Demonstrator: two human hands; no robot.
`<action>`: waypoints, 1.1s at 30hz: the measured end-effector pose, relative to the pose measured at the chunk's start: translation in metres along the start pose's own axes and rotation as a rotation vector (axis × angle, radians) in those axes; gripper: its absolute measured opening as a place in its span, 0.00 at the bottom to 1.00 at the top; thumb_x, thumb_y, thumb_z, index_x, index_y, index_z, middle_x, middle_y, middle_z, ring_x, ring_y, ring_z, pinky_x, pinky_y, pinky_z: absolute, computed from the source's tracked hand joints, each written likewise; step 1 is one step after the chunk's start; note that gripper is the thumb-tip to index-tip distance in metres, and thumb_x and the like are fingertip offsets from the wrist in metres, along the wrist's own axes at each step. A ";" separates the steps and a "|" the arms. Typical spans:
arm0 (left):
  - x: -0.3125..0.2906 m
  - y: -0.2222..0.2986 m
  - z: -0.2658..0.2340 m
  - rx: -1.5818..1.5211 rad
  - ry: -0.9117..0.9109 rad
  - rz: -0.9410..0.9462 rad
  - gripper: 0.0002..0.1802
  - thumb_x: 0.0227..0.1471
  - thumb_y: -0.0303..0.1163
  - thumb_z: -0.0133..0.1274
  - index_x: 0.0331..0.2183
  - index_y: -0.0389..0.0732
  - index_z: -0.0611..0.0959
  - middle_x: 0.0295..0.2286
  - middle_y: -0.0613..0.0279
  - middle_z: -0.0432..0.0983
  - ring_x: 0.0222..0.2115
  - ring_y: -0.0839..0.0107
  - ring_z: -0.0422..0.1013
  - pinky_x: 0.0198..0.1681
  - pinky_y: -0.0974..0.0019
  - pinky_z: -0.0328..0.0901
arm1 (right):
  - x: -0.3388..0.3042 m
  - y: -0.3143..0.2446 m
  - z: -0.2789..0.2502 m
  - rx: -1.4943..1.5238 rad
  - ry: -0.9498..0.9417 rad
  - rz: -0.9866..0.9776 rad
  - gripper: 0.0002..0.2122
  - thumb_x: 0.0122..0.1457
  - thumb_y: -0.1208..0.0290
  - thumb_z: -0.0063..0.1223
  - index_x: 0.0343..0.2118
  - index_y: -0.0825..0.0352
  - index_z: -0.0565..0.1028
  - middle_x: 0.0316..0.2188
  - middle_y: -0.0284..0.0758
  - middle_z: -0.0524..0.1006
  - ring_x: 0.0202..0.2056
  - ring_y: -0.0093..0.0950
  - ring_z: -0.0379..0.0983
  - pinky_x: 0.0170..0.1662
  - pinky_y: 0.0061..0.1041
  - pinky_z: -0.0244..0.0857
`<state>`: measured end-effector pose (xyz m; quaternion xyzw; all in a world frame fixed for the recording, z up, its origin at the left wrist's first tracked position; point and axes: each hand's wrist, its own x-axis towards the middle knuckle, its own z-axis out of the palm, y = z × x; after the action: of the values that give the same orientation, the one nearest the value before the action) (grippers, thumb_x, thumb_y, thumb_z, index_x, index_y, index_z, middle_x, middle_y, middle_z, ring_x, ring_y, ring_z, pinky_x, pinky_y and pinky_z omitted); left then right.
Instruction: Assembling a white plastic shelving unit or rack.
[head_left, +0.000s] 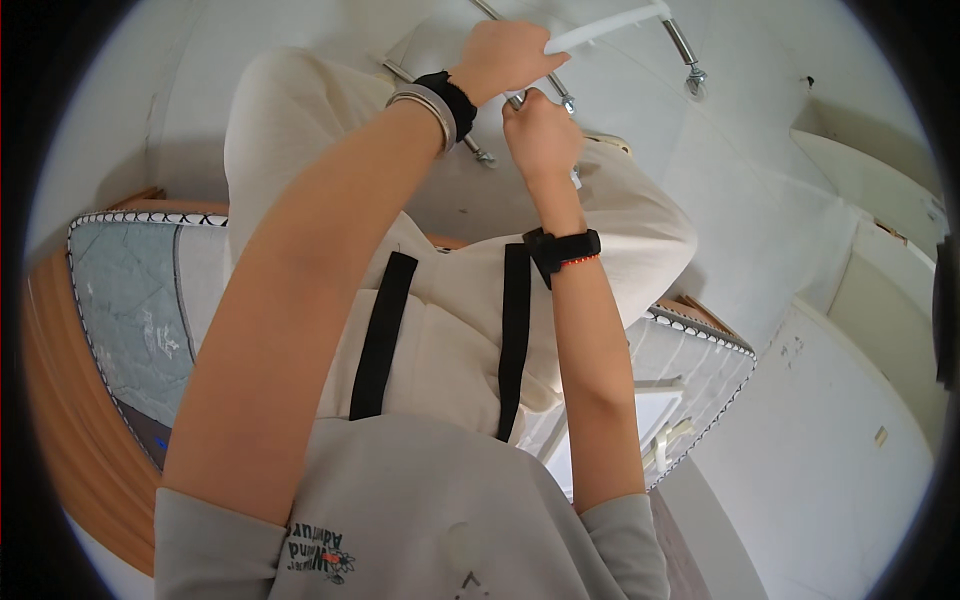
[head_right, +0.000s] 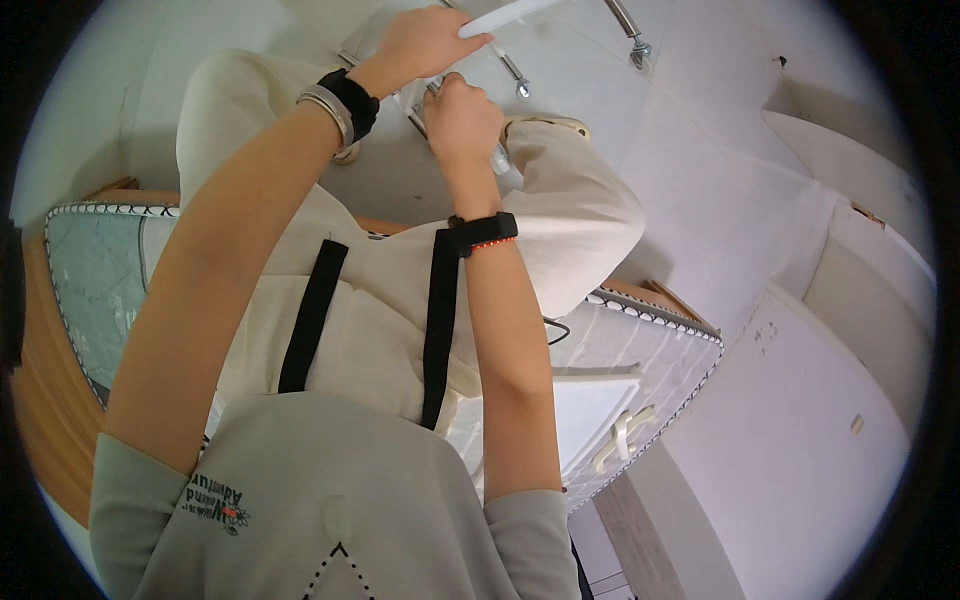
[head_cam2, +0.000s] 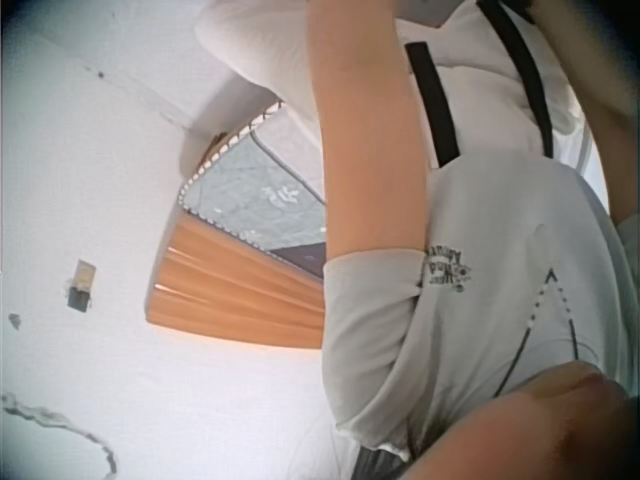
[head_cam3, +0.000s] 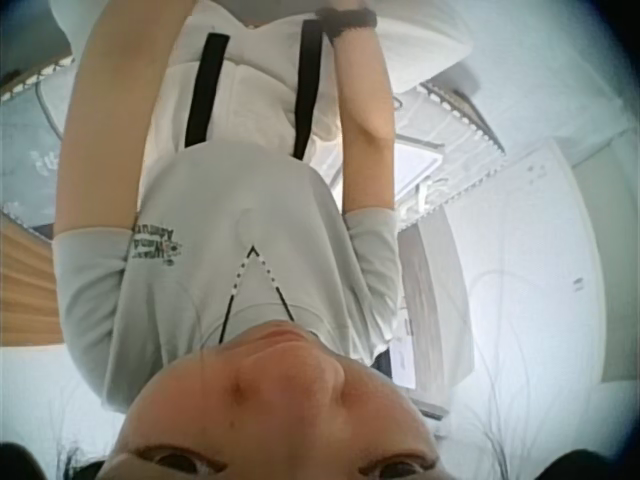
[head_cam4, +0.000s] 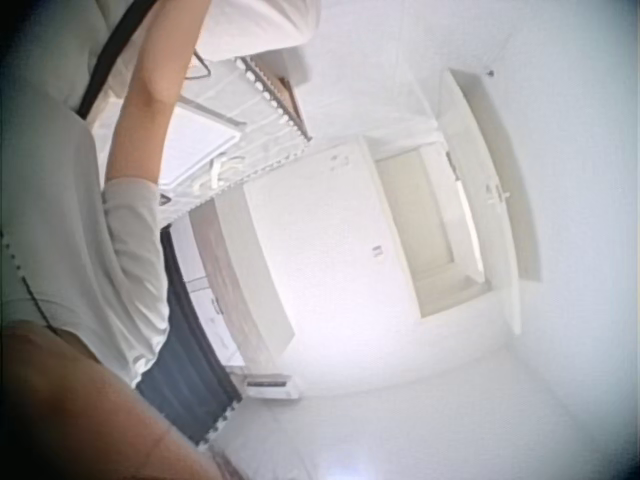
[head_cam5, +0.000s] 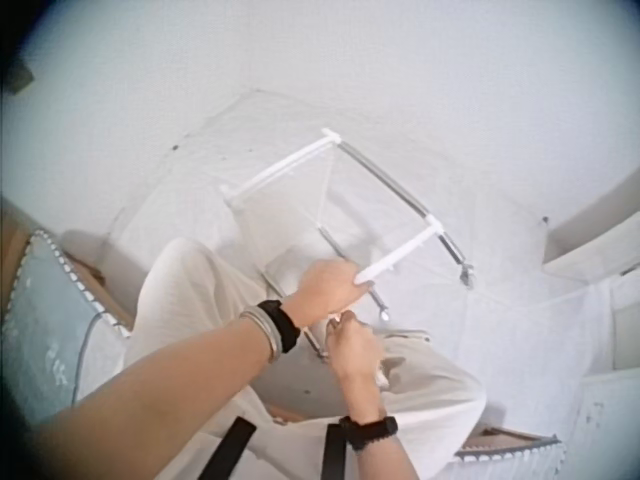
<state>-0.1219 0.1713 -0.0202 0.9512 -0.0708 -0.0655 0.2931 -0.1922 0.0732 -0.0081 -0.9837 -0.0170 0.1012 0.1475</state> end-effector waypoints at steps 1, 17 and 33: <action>-0.001 0.000 -0.002 0.001 0.003 0.002 0.22 0.46 0.52 0.46 0.21 0.43 0.79 0.17 0.63 0.73 0.20 0.65 0.71 0.23 0.61 0.63 | 0.001 -0.003 0.000 -0.001 0.007 0.000 0.11 0.47 0.63 0.49 0.26 0.66 0.75 0.22 0.46 0.75 0.28 0.44 0.73 0.34 0.37 0.67; -0.003 -0.002 -0.012 -0.056 -0.027 -0.018 0.19 0.43 0.50 0.47 0.22 0.44 0.79 0.18 0.63 0.74 0.21 0.64 0.71 0.25 0.62 0.64 | 0.000 -0.013 0.002 -0.041 0.056 -0.010 0.10 0.46 0.63 0.53 0.26 0.66 0.74 0.22 0.44 0.76 0.27 0.41 0.74 0.32 0.36 0.68; -0.001 0.001 -0.005 0.063 -0.021 -0.010 0.21 0.45 0.52 0.45 0.29 0.45 0.80 0.21 0.58 0.75 0.23 0.59 0.72 0.28 0.60 0.65 | -0.005 -0.009 0.011 -0.084 0.127 -0.015 0.10 0.45 0.64 0.55 0.23 0.66 0.73 0.20 0.41 0.76 0.24 0.38 0.75 0.28 0.33 0.68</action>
<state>-0.1218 0.1737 -0.0157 0.9596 -0.0709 -0.0746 0.2619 -0.1992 0.0847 -0.0148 -0.9933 -0.0194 0.0365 0.1075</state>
